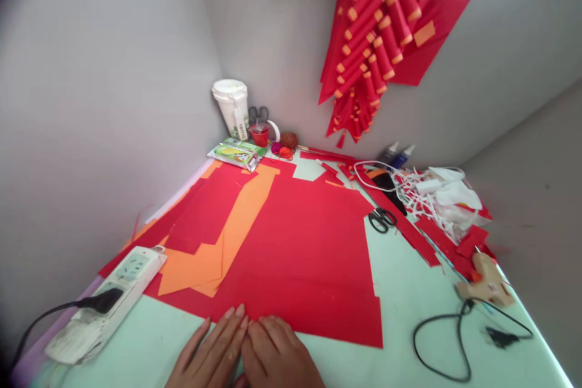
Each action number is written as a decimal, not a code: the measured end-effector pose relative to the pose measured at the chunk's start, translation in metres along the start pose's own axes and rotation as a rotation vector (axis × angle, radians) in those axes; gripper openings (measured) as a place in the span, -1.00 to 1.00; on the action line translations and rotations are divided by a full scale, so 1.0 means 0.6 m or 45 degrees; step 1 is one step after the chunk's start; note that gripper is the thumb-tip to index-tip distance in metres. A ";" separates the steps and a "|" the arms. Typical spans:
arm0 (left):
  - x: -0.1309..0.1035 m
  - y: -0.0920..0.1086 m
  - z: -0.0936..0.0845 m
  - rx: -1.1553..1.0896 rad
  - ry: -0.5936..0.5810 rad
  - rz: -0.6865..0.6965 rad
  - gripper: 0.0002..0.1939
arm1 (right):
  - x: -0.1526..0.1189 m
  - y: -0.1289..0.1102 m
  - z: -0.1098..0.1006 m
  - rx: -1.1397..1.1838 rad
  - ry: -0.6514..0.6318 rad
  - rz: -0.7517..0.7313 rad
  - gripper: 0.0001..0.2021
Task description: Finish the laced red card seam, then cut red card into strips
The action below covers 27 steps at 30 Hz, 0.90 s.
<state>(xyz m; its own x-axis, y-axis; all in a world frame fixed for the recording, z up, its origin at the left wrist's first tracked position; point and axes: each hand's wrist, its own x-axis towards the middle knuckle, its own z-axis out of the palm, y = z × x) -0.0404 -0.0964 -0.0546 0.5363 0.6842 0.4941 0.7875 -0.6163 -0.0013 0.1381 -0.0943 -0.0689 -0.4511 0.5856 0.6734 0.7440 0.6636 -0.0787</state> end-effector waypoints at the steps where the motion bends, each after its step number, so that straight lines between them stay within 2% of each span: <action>1: 0.003 -0.001 -0.005 0.007 -0.038 0.079 -0.68 | 0.006 0.000 -0.009 0.022 -0.015 0.020 -0.66; 5: 0.012 -0.010 -0.010 0.055 -0.096 0.244 -0.61 | 0.025 0.004 -0.036 0.117 -0.153 0.038 -0.62; 9: 0.014 -0.016 -0.005 0.033 -0.109 0.280 -0.57 | 0.028 0.009 -0.053 0.081 -0.291 -0.020 -0.68; 15: 0.017 -0.016 -0.004 -0.007 -0.136 0.305 -0.51 | 0.031 0.014 -0.075 0.069 -0.481 -0.037 -0.62; 18: 0.019 -0.013 -0.006 -0.030 -0.141 0.274 -0.48 | 0.028 0.022 -0.086 0.066 -0.507 -0.005 -0.62; 24: 0.023 -0.008 -0.008 -0.043 -0.142 0.199 -0.26 | 0.009 0.039 -0.103 0.060 -0.502 -0.012 -0.61; 27: 0.022 -0.008 -0.005 -0.047 -0.151 0.174 -0.22 | -0.005 0.045 -0.113 0.062 -0.511 0.029 -0.60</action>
<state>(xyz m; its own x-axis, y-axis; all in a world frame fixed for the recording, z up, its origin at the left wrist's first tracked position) -0.0383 -0.0858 -0.0453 0.6715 0.6328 0.3856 0.6941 -0.7193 -0.0283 0.1930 -0.1097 -0.0233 -0.5985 0.7295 0.3311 0.7364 0.6637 -0.1313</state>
